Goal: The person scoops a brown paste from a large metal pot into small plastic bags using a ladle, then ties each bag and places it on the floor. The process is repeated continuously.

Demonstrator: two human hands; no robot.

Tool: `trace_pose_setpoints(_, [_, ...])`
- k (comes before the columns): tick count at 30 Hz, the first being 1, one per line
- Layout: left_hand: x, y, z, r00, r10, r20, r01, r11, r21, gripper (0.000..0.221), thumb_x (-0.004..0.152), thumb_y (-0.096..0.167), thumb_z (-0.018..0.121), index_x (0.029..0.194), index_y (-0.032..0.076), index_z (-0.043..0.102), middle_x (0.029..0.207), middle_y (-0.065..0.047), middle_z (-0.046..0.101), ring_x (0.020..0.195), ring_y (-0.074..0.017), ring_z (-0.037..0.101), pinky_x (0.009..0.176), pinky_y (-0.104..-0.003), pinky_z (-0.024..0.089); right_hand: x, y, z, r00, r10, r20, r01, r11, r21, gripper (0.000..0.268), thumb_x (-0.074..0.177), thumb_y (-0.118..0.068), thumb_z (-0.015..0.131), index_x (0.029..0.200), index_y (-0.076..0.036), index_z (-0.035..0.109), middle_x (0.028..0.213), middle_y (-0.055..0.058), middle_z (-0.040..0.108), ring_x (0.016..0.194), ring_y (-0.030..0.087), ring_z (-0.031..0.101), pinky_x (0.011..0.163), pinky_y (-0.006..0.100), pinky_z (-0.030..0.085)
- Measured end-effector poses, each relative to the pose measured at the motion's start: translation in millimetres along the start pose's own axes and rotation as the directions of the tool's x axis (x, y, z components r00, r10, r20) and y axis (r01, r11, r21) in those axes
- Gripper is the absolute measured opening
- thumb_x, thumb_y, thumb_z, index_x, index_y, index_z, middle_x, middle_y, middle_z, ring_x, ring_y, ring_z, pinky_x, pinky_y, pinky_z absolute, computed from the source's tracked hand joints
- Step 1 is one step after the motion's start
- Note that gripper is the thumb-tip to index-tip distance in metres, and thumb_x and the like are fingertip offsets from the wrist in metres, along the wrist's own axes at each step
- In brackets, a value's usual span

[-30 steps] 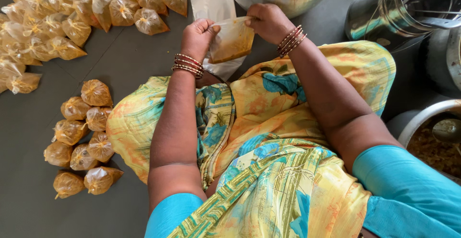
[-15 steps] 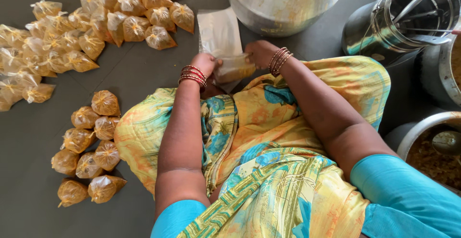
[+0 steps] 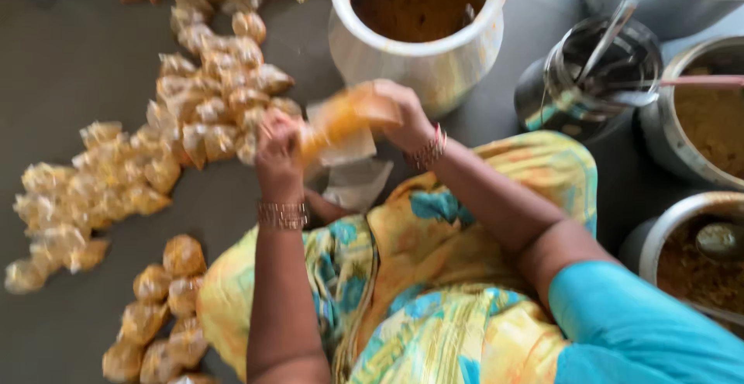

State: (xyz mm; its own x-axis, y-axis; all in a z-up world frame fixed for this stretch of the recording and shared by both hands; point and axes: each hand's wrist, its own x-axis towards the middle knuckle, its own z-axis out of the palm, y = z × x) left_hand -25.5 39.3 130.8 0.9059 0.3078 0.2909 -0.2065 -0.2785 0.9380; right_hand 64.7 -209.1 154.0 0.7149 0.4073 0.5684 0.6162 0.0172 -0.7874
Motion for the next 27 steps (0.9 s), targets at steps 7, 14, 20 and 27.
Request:
trace_pose_setpoints(7, [-13.2, -36.5, 12.6, 0.782, -0.532, 0.323, 0.254, 0.746, 0.616, 0.02, 0.091, 0.024, 0.075, 0.094, 0.004, 0.075, 0.085, -0.015, 0.071, 0.074, -0.0264, 0.066, 0.073, -0.037, 0.051, -44.7, 45.2, 14.8, 0.757, 0.37, 0.538, 0.027, 0.805, -0.592, 0.007, 0.086, -0.013, 0.066, 0.091, -0.008, 0.069, 0.09, 0.015, 0.071, 0.087, 0.038, 0.069, 0.074, 0.048, 0.054])
trace_pose_setpoints(14, [6.2, -24.8, 33.5, 0.997, 0.014, 0.08, -0.034, 0.967, 0.252, 0.013, 0.091, 0.014, 0.067, 0.092, 0.003, 0.074, 0.085, -0.013, 0.071, 0.074, -0.0243, 0.066, 0.072, -0.035, 0.054, -8.6, 6.2, 29.8, 0.985, 0.13, 0.113, -0.011, 0.705, -0.709, 0.006, 0.088, -0.009, 0.064, 0.092, -0.007, 0.066, 0.085, 0.013, 0.068, 0.076, 0.035, 0.068, 0.068, 0.046, 0.055])
trace_pose_setpoints(20, [2.9, 3.5, -3.6, 0.986, -0.065, 0.151, 0.101, 0.964, -0.246, 0.005, 0.091, 0.004, 0.068, 0.094, 0.003, 0.072, 0.086, -0.003, 0.071, 0.072, -0.0105, 0.06, 0.066, -0.026, 0.049, -5.6, -45.8, -7.4, 0.984, -0.159, 0.084, 0.175, 0.954, -0.244, 0.013, 0.087, -0.005, 0.074, 0.092, -0.006, 0.063, 0.084, 0.011, 0.065, 0.077, 0.034, 0.065, 0.068, 0.043, 0.053])
trace_pose_setpoints(27, [3.1, -33.9, 15.6, 0.937, -0.252, 0.241, 0.244, 0.968, 0.063, 0.005, 0.092, 0.004, 0.072, 0.092, 0.001, 0.075, 0.079, 0.0, 0.071, 0.07, -0.006, 0.062, 0.065, -0.023, 0.051, -19.1, 4.7, -2.6, 0.965, 0.197, 0.172, -0.069, 0.827, -0.558, 0.011, 0.08, -0.004, 0.07, 0.087, -0.009, 0.064, 0.079, 0.012, 0.066, 0.075, 0.037, 0.067, 0.065, 0.048, 0.053])
